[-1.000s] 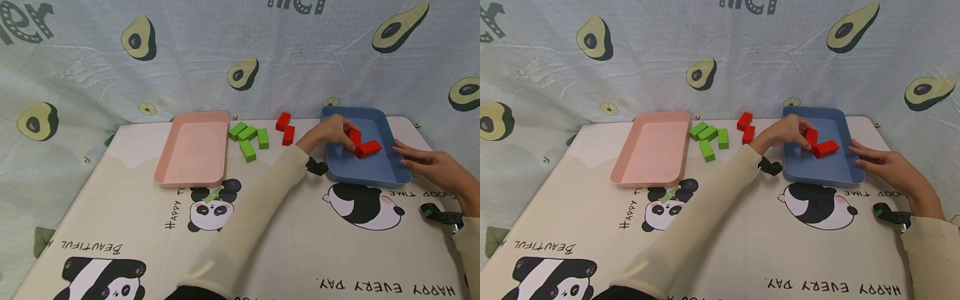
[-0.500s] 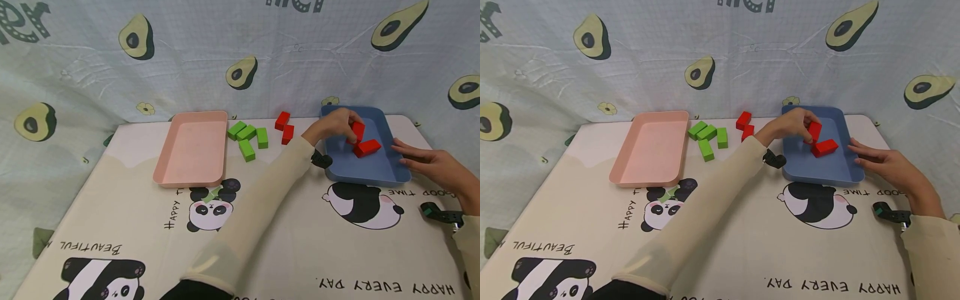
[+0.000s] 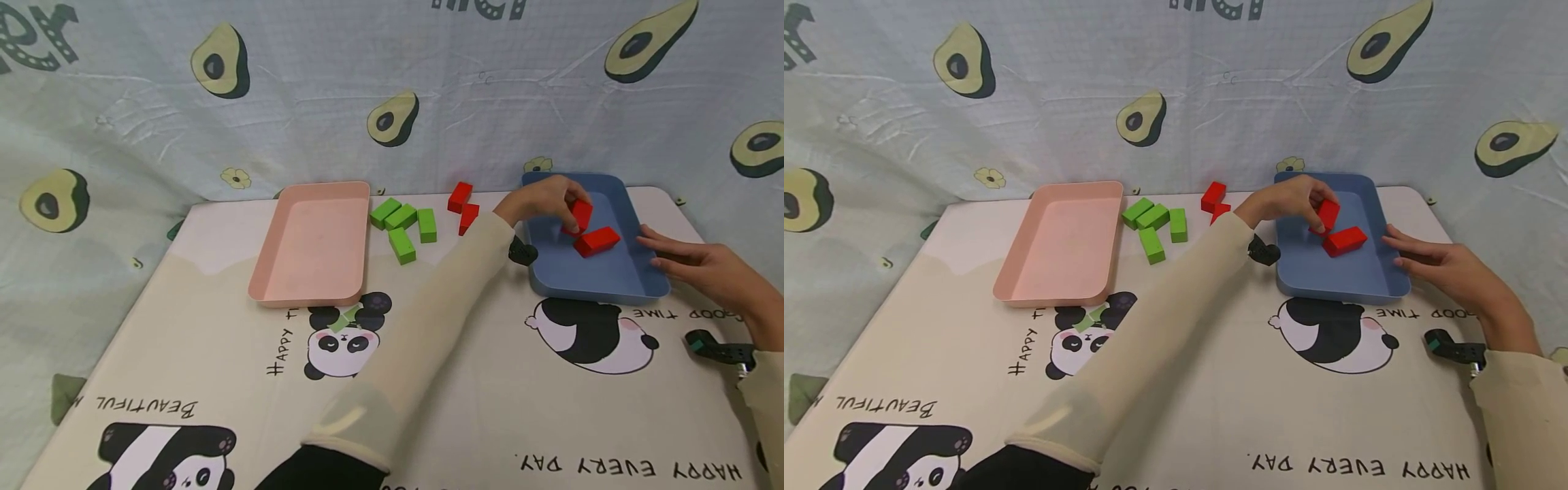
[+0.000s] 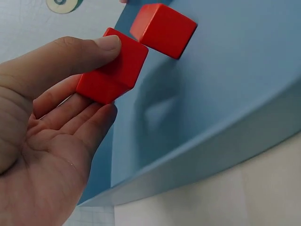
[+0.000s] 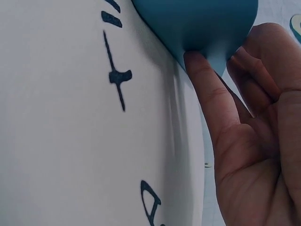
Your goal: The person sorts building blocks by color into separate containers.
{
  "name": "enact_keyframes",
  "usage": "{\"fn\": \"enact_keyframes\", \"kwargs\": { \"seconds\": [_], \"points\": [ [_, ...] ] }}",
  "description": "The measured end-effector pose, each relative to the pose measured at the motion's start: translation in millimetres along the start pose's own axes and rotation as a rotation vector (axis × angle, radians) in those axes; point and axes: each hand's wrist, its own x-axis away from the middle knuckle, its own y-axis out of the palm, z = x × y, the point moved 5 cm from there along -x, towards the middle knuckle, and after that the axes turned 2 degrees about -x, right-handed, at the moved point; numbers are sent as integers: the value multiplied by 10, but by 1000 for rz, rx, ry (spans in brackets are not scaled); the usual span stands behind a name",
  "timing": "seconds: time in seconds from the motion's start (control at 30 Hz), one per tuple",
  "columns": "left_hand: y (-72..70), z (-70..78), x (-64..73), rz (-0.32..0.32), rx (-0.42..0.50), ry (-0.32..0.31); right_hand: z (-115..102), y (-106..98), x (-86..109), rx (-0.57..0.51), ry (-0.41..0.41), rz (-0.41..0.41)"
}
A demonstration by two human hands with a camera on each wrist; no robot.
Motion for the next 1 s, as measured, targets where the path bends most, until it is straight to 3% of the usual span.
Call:
{"fn": "enact_keyframes", "kwargs": {
  "seconds": [1.0],
  "points": [
    [18,14,44,-40,22,20,-26,-14,8,-17,2,-19]
  ]
}}
